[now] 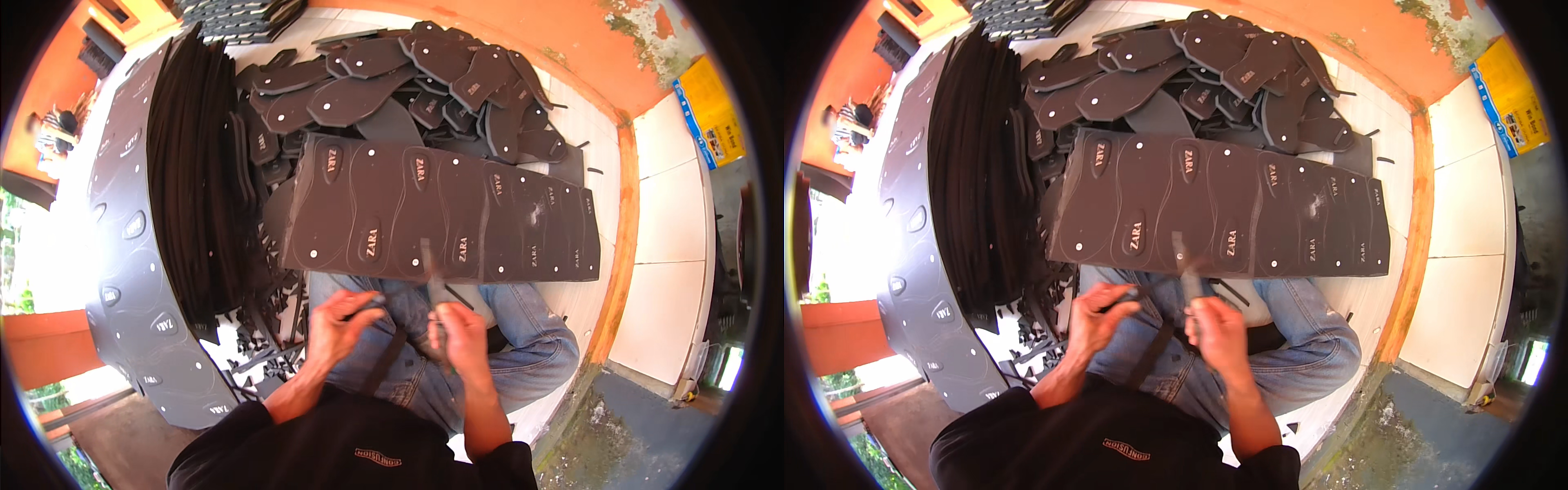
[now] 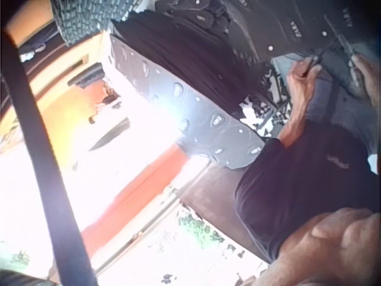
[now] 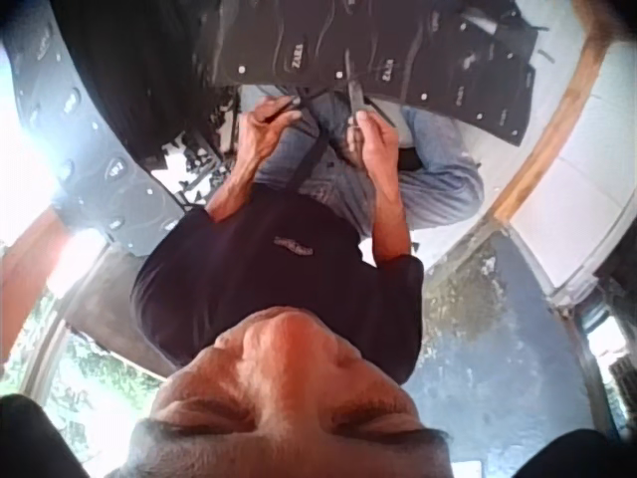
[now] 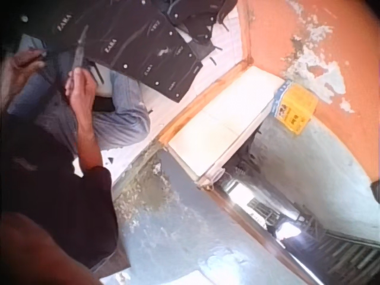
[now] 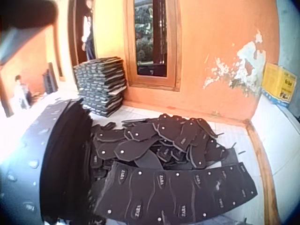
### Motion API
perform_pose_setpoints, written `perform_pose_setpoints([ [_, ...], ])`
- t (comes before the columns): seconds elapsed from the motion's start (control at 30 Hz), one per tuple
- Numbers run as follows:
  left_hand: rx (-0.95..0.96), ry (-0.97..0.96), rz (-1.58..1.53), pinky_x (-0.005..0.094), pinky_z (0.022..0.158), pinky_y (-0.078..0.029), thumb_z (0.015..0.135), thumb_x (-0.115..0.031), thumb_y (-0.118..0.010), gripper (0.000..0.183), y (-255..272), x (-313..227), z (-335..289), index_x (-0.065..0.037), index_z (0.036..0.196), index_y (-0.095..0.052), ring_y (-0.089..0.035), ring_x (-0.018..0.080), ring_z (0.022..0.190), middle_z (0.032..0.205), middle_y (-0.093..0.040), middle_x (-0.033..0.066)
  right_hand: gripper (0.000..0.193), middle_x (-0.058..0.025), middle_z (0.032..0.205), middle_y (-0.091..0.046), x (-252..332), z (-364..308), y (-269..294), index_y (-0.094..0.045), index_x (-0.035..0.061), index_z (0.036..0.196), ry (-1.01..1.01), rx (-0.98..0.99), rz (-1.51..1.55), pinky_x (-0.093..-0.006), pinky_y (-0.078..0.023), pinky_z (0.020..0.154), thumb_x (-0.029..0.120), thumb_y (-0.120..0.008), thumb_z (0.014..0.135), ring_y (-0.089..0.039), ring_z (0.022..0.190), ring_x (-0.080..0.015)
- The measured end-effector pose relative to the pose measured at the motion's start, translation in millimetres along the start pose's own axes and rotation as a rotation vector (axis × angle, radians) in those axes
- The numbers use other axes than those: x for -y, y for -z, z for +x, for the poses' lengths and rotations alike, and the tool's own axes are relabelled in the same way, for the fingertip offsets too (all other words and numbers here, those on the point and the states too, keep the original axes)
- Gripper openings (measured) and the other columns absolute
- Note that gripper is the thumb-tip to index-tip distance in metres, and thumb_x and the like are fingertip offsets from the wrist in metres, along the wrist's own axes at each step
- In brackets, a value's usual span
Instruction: The person uses a knife to cut along a pre-marked line on a sheet of dark material to separate a shoe insole, then places the finished piece onto a stack.
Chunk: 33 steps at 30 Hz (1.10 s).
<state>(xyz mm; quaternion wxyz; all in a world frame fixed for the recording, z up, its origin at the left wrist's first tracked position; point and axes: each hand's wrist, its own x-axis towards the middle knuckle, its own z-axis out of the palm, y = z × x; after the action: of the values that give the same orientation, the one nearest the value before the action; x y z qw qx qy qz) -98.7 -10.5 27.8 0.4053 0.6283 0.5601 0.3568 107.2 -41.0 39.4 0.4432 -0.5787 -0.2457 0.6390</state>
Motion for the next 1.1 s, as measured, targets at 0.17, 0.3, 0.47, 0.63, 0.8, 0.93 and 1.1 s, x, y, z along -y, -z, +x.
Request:
perform_pose_setpoints([
  [0.17,0.145,0.537,-0.467,0.0239,0.054,-0.044,0.079,-0.013,-0.069,0.026,3,-15,2,0.005,0.097,-0.066,-0.055,0.0118,0.057,0.071,-0.063,0.0079,0.018,-0.0087,0.056,-0.054,-8,1,-6,-0.059,0.0022,0.073,0.66,-0.19,-0.624,-0.0305,-0.039,0.047,0.014,-0.055,0.086,-0.049,0.044,-0.022],
  [0.3,0.212,0.532,-0.603,0.0224,0.047,-0.042,0.079,-0.012,-0.069,0.025,28,-1,12,0.004,0.097,-0.065,-0.054,0.011,0.049,0.065,-0.062,0.008,0.018,-0.0111,0.058,-0.056,-11,7,20,-0.056,0.0044,0.068,0.683,-0.468,-1.087,-0.033,-0.04,0.048,0.012,-0.056,0.084,-0.054,0.051,-0.0268],
  [0.47,-0.038,0.089,-0.01,0.025,0.06,-0.039,0.076,-0.008,-0.071,0.024,-2,-25,0,0.003,0.097,-0.066,-0.05,0.0081,0.066,0.073,-0.057,0.0005,0.024,-0.0021,0.057,-0.052,5,-4,4,-0.058,0.0,0.078,0.083,0.011,-0.061,-0.0227,-0.036,0.045,0.019,-0.052,0.091,-0.046,0.05,-0.0068],
  [0.63,-0.772,0.301,-0.22,0.021,0.052,-0.038,0.086,-0.021,-0.064,0.035,65,22,14,0.004,0.11,-0.06,-0.048,0.0065,0.06,0.07,-0.057,0.0,0.027,-0.005,0.059,-0.053,2,-7,65,-0.058,-0.0011,0.082,0.179,-0.282,-0.012,-0.023,-0.038,0.048,0.022,-0.048,0.094,-0.047,0.049,-0.0097],
  [0.8,-0.805,0.522,-0.177,0.0221,0.057,-0.042,0.089,-0.023,-0.059,0.036,89,139,-6,0.004,0.113,-0.058,-0.055,0.0099,0.068,0.085,-0.063,0.0046,0.03,-0.0055,0.06,-0.054,-25,-1,54,-0.056,-0.0002,0.087,0.072,-0.338,0.124,-0.024,-0.041,0.051,0.027,-0.047,0.095,-0.048,0.05,-0.0117],
  [0.93,-0.848,0.269,0.142,0.0284,0.077,-0.046,0.092,-0.039,-0.049,0.051,88,123,12,0.004,0.116,-0.056,-0.059,0.0191,0.096,0.109,-0.06,0.0182,0.023,-0.0066,0.068,-0.055,-33,-7,60,-0.055,0.0005,0.093,0.054,-0.435,0.179,-0.0253,-0.043,0.053,0.023,-0.049,0.093,-0.05,0.055,-0.0121],
  [1.1,-0.336,0.606,-0.516,0.027,0.059,-0.052,0.086,-0.045,-0.056,0.059,82,55,63,0.0,0.123,-0.049,-0.062,0.0163,0.083,0.101,-0.063,0.0124,0.024,-0.0087,0.076,-0.055,-46,-21,77,-0.05,0.0035,0.11,0.083,-0.419,0.292,-0.0294,-0.048,0.051,0.02,-0.048,0.093,-0.052,0.06,-0.014],
])
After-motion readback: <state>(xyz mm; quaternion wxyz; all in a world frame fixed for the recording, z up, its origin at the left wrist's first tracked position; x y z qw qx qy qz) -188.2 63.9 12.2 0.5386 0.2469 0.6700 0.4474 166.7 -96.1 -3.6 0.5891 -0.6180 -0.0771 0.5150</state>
